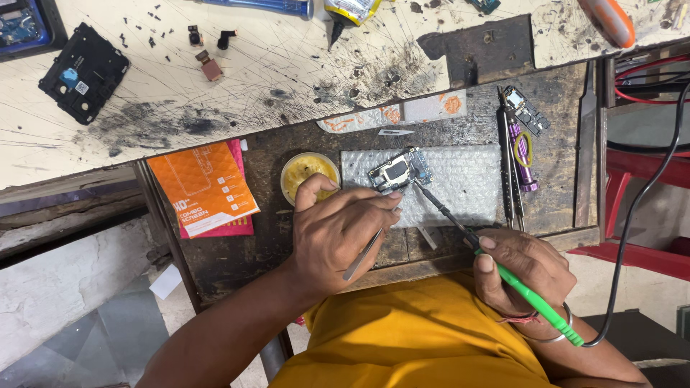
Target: The person uses a soldering iron to work on a small circuit board component held over a workbench, then picks up a disassembled smartphone, presses and seats internal parts with their fingers, and manipulates small components on the phone's board while holding the open device.
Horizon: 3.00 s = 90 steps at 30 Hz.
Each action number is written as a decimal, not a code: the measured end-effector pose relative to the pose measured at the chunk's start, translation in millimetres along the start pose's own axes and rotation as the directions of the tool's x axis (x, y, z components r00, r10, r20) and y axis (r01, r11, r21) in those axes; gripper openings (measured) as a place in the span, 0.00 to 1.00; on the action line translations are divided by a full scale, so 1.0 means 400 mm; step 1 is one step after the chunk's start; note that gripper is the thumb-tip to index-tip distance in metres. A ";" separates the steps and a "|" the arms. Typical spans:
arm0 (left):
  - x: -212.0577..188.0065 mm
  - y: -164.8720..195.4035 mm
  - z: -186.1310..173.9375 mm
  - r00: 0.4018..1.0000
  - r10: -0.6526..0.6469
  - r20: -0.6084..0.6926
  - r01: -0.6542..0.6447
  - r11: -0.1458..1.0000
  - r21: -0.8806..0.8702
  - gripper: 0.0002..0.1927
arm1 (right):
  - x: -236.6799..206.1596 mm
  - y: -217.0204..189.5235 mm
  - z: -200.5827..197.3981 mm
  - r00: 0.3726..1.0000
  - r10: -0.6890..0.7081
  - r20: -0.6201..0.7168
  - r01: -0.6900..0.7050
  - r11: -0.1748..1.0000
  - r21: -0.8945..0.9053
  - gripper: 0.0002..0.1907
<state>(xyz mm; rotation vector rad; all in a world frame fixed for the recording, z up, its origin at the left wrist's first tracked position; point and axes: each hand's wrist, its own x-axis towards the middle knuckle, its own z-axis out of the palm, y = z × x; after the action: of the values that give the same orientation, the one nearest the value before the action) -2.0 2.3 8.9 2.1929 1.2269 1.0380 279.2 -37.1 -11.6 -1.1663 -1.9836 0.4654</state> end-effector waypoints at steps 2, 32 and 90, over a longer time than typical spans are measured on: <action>0.001 0.000 0.001 1.000 -0.003 -0.007 0.003 1.000 0.013 0.08 | -0.001 -0.001 -0.001 1.000 -0.002 0.009 0.002 1.000 -0.006 0.09; -0.001 0.000 0.004 1.000 -0.007 -0.002 0.007 1.000 0.024 0.08 | -0.003 0.004 0.005 1.000 -0.012 -0.012 0.013 1.000 0.016 0.08; 0.000 -0.001 0.003 1.000 -0.007 0.003 0.007 1.000 0.014 0.08 | 0.003 0.000 0.010 0.999 -0.033 -0.007 0.033 0.999 0.005 0.07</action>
<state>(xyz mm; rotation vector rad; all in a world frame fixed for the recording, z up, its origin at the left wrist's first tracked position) -1.2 2.6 8.0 2.1980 1.2434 1.0252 275.8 -35.8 -13.5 -1.1283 -1.9913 0.4485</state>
